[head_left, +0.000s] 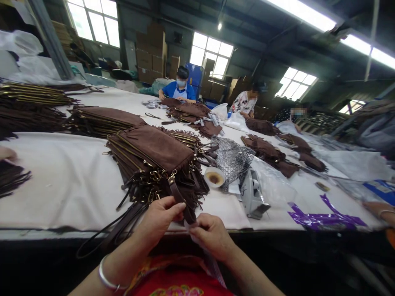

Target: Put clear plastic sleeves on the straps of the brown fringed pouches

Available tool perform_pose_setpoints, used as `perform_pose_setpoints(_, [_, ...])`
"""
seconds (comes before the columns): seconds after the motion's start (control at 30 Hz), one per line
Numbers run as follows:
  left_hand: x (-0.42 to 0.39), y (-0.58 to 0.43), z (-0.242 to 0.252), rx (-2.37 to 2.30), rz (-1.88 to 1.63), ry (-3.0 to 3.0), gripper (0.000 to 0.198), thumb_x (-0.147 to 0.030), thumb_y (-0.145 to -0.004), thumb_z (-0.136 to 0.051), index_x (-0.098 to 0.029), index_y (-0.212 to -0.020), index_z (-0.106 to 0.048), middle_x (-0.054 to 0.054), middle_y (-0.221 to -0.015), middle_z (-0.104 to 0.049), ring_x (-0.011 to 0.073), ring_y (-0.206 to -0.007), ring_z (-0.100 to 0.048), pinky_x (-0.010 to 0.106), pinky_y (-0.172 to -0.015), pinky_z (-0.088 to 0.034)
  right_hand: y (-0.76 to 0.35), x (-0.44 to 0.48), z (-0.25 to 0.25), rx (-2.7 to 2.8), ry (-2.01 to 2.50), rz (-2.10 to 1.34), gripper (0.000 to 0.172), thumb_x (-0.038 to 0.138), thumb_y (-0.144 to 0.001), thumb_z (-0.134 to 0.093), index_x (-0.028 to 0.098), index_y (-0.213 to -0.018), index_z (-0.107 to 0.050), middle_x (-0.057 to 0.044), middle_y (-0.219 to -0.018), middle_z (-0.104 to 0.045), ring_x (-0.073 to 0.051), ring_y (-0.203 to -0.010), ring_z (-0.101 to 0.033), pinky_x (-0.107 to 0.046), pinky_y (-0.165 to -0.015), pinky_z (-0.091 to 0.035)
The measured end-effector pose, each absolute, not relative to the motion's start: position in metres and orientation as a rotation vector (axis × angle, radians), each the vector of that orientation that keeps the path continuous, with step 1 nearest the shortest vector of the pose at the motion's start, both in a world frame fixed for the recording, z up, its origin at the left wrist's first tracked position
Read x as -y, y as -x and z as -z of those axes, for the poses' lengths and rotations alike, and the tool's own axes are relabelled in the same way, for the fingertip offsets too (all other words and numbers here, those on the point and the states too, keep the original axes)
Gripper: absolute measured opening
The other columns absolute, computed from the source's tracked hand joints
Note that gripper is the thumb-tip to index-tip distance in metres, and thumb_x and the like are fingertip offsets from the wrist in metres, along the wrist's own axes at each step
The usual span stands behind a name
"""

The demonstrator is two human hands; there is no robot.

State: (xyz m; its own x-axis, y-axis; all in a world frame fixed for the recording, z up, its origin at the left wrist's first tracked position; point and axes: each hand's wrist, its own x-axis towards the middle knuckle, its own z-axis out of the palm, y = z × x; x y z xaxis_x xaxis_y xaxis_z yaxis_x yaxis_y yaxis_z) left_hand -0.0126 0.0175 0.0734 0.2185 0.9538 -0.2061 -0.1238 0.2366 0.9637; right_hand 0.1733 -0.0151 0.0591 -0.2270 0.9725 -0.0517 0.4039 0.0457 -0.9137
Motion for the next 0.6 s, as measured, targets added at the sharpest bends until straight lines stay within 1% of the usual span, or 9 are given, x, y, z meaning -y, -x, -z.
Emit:
perform_pose_setpoints(0.17, [-0.016,0.008,-0.082,-1.165,-0.989,-1.129,0.026,-0.040,-0.074,-0.069,-0.015,-0.081,-0.072,0.003,-0.073,-0.068,0.0185,-0.068,-0.058,0.026,-0.062,-0.045,-0.170,0.016,-0.057,1.604,1.413,-1.182,0.014,0.022,-0.075,-0.065,0.017,-0.062,-0.067,0.001,-0.065,-0.057,-0.014,-0.066,-0.052,-0.024,-0.061,-0.037])
perform_pose_setpoints(0.33, [-0.012,0.007,-0.087,-1.212,-0.994,-1.231,0.023,-0.038,-0.074,-0.068,-0.016,-0.079,-0.073,0.002,-0.070,-0.068,0.0187,-0.067,-0.057,0.025,-0.062,-0.044,-0.170,0.016,-0.055,1.504,1.461,-1.236,0.014,0.026,-0.074,-0.066,0.016,-0.064,-0.069,0.001,-0.063,-0.058,-0.014,-0.064,-0.050,-0.025,-0.061,-0.037])
perform_pose_setpoints(0.4, [-0.011,0.009,-0.085,-1.199,-0.969,-1.250,0.023,-0.037,-0.075,-0.067,-0.016,-0.078,-0.074,0.002,-0.069,-0.067,0.0186,-0.067,-0.057,0.025,-0.062,-0.044,-0.172,0.016,-0.053,1.472,1.440,-1.272,0.013,0.028,-0.074,-0.068,0.015,-0.069,-0.071,0.000,-0.066,-0.060,-0.015,-0.067,-0.052,-0.025,-0.063,-0.039])
perform_pose_setpoints(0.47, [-0.010,0.011,-0.082,-1.189,-0.943,-1.249,0.022,-0.036,-0.075,-0.067,-0.016,-0.079,-0.074,0.001,-0.068,-0.066,0.0179,-0.066,-0.056,0.025,-0.061,-0.042,-0.173,0.017,-0.052,1.469,1.391,-1.294,0.013,0.028,-0.073,-0.070,0.016,-0.078,-0.074,-0.001,-0.073,-0.063,-0.017,-0.072,-0.055,-0.026,-0.068,-0.041])
perform_pose_setpoints(0.53, [-0.011,0.012,-0.079,-1.174,-0.914,-1.224,0.022,-0.036,-0.075,-0.068,-0.016,-0.081,-0.074,0.001,-0.069,-0.067,0.0179,-0.066,-0.056,0.025,-0.061,-0.042,-0.174,0.018,-0.050,1.482,1.341,-1.303,0.019,0.026,-0.072,-0.071,0.019,-0.088,-0.075,-0.002,-0.081,-0.065,-0.018,-0.078,-0.057,-0.027,-0.071,-0.043])
perform_pose_setpoints(0.6, [-0.011,0.013,-0.079,-1.152,-0.875,-1.198,0.022,-0.036,-0.074,-0.067,-0.016,-0.082,-0.074,0.003,-0.075,-0.070,0.0195,-0.070,-0.059,0.026,-0.064,-0.044,-0.172,0.019,-0.050,1.504,1.307,-1.297,0.023,0.025,-0.071,-0.071,0.021,-0.093,-0.075,-0.002,-0.085,-0.064,-0.018,-0.080,-0.058,-0.027,-0.073,-0.043])
